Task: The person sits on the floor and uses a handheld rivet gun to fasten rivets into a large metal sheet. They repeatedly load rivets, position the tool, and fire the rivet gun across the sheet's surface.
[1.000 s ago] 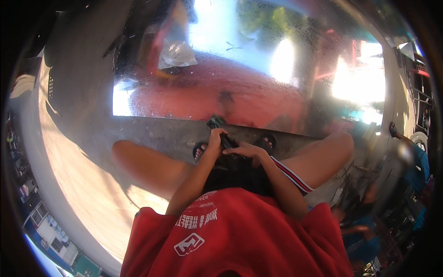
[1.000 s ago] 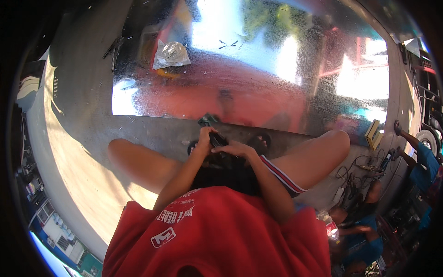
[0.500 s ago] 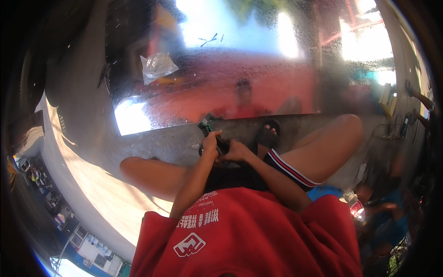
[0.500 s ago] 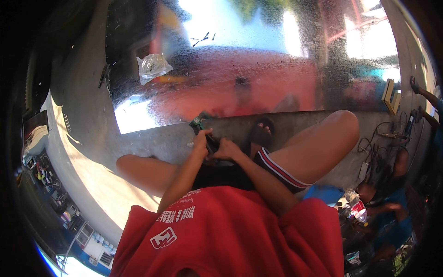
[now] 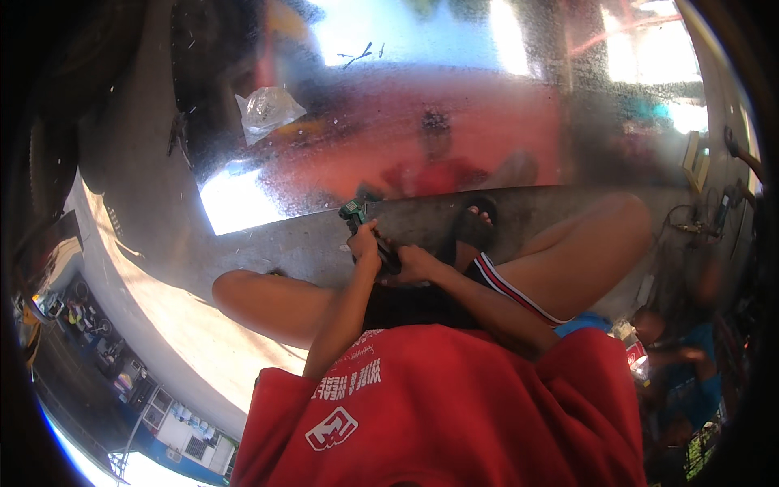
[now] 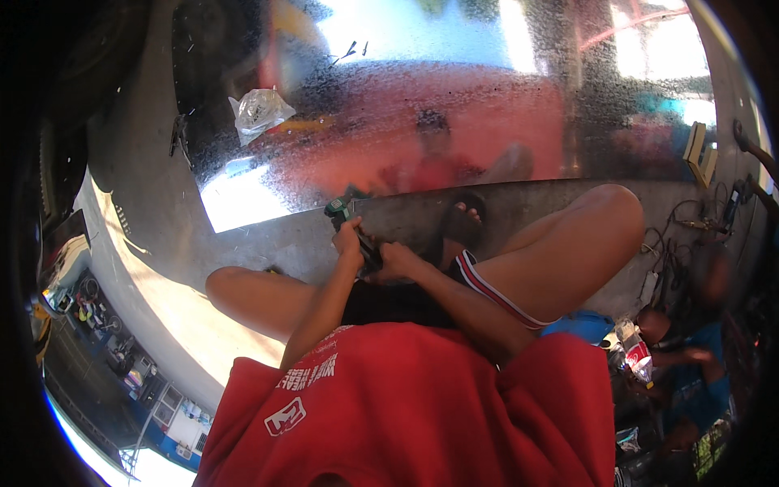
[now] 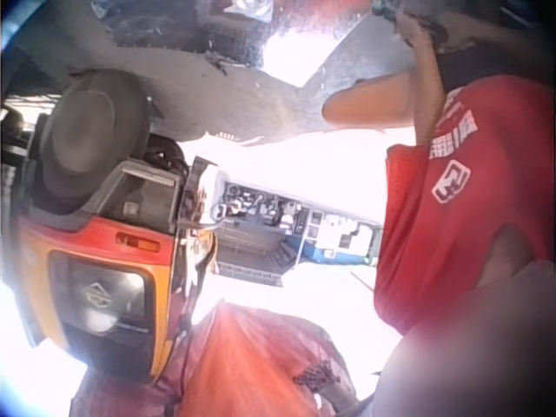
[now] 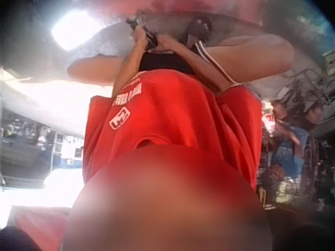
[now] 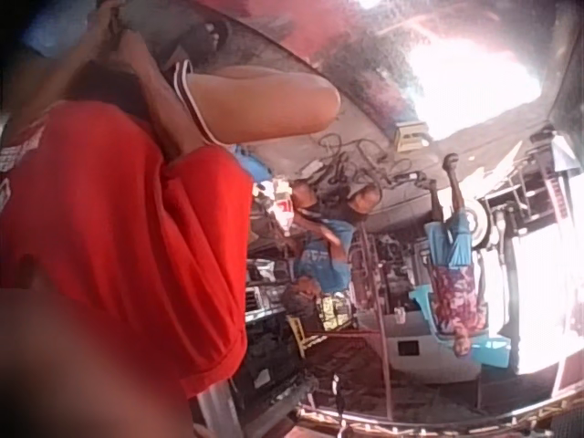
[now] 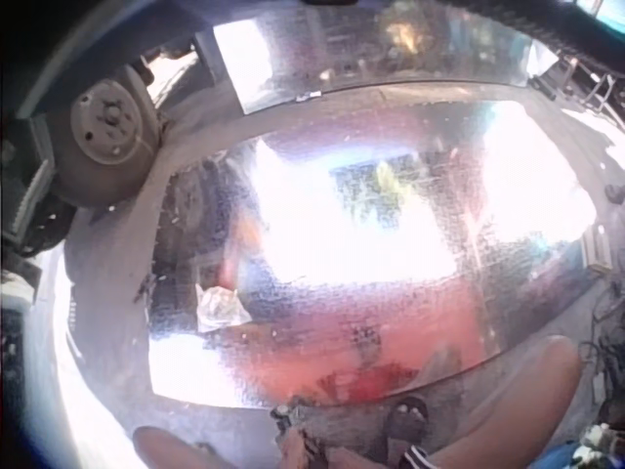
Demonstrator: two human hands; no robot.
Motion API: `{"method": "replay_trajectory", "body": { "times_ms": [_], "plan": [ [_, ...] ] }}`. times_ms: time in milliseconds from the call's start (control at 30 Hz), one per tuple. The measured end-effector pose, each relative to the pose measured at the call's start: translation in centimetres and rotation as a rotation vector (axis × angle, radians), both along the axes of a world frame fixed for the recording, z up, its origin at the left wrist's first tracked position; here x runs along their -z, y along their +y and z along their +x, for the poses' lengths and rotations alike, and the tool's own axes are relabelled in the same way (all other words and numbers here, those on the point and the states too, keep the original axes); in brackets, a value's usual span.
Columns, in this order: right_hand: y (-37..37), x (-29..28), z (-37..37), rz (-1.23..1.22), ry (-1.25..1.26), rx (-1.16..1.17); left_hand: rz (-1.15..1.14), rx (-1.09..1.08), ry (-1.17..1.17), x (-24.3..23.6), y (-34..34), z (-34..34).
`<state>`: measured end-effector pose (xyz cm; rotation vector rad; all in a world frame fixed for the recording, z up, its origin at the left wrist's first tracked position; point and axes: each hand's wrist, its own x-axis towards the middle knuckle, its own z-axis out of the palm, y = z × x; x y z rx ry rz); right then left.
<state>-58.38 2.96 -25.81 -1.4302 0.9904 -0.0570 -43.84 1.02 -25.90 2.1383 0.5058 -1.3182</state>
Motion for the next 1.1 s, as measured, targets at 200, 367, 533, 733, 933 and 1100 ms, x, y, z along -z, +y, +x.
{"method": "replay_trajectory", "body": {
  "times_ms": [200,367,533,733,933,1100],
  "plan": [
    [-1.1,2.2,-0.7,0.336,0.169,0.044,-0.072,0.105,0.514,-2.6,0.6,4.1],
    [-1.9,2.8,-1.8,0.232,0.229,0.070,-0.078,-0.038,0.364,-1.4,-0.2,-0.4],
    [-2.5,1.9,-2.0,0.283,0.308,0.031,-0.002,-0.035,0.015,0.2,-1.4,-3.0],
    [-3.4,1.3,-2.2,0.397,0.192,-0.147,-0.034,-0.162,0.027,0.2,-0.9,-2.2],
    [-2.1,0.3,-1.8,0.019,0.184,-0.218,0.010,-0.111,-0.028,0.7,-1.1,-2.9],
    [-1.5,0.3,-0.8,0.022,0.359,-0.154,0.111,0.007,-0.191,0.2,-2.7,-4.2]
  ]
}}
